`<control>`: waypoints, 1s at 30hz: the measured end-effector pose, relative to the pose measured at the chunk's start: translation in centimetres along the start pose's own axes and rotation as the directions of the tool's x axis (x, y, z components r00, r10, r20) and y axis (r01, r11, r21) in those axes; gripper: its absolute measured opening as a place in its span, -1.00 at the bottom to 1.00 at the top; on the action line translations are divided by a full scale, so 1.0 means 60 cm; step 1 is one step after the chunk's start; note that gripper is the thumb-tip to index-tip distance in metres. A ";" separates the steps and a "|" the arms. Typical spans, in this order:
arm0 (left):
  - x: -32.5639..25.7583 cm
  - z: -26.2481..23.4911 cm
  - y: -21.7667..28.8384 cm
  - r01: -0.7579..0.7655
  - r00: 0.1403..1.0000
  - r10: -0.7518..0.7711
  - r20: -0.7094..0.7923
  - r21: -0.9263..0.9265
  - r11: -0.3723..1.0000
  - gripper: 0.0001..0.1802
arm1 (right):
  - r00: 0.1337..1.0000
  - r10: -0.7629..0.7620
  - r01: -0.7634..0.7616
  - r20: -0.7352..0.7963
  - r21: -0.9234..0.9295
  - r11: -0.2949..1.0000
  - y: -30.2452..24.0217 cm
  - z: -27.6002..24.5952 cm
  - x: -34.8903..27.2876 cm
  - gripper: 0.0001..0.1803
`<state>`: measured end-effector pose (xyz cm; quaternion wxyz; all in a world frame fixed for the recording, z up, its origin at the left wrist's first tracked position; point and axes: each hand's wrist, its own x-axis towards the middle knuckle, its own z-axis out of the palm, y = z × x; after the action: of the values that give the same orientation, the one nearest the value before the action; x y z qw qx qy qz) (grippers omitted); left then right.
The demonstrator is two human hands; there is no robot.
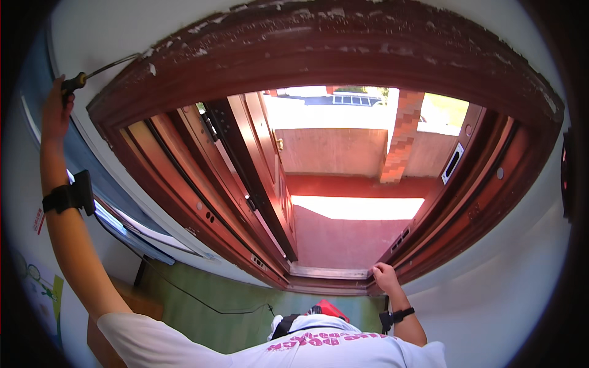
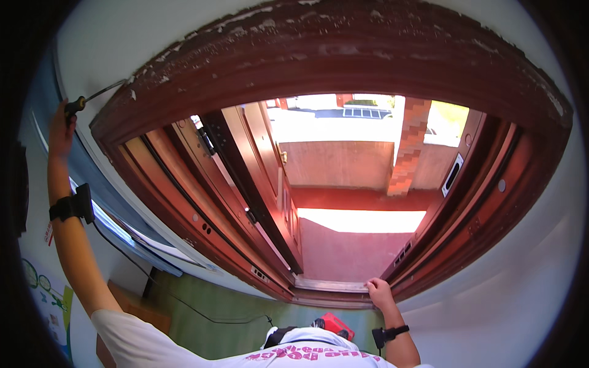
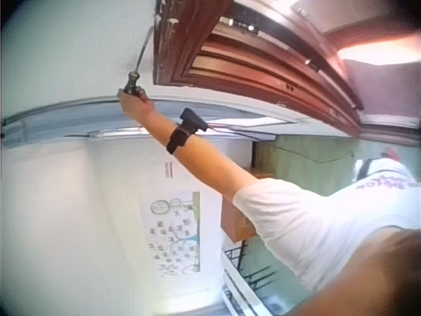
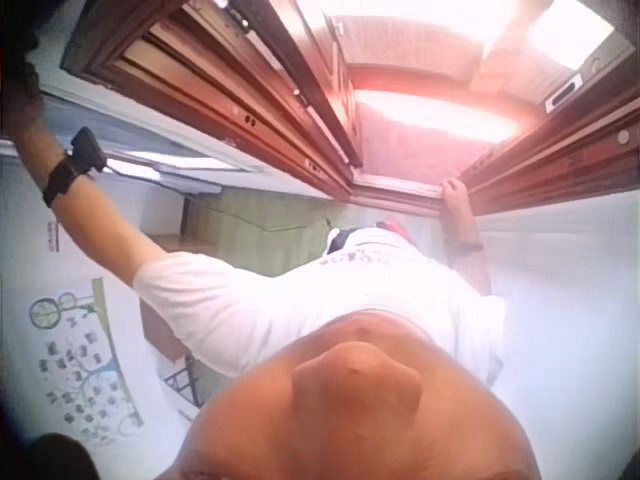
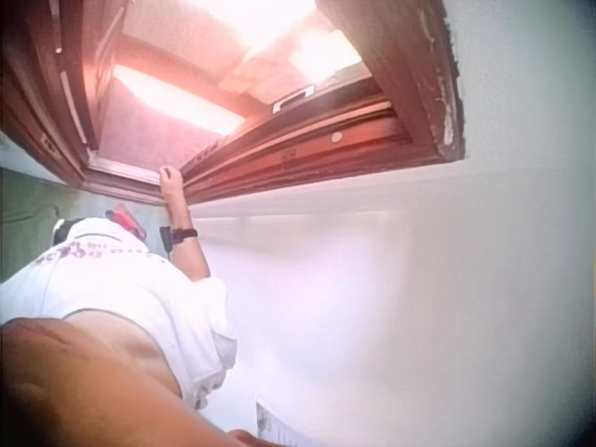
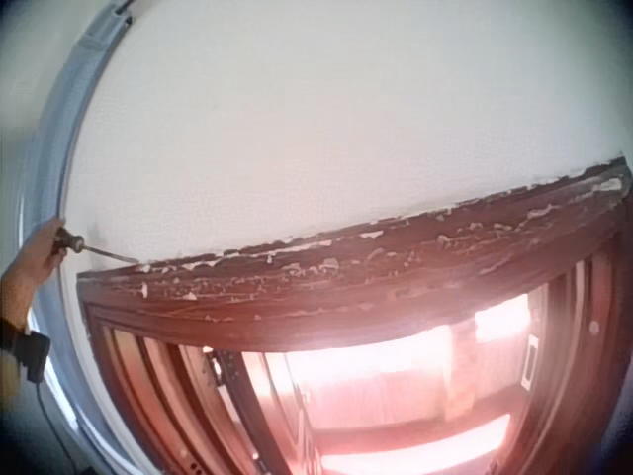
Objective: Using a screwdriver to scrape and repair the upper section of a wooden door frame.
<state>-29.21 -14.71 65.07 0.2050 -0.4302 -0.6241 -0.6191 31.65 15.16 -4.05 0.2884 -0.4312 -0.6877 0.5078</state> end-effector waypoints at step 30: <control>-0.090 0.169 0.226 -0.192 0.974 0.218 -0.064 0.282 0.940 -0.57 | 0.989 0.144 -0.142 -0.030 0.065 0.988 0.054 -0.034 0.006 -0.81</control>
<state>-12.73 -8.50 67.36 0.3553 -0.4306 -0.6451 -0.5216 34.17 16.78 -6.46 0.2765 -0.4788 -0.6337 0.5410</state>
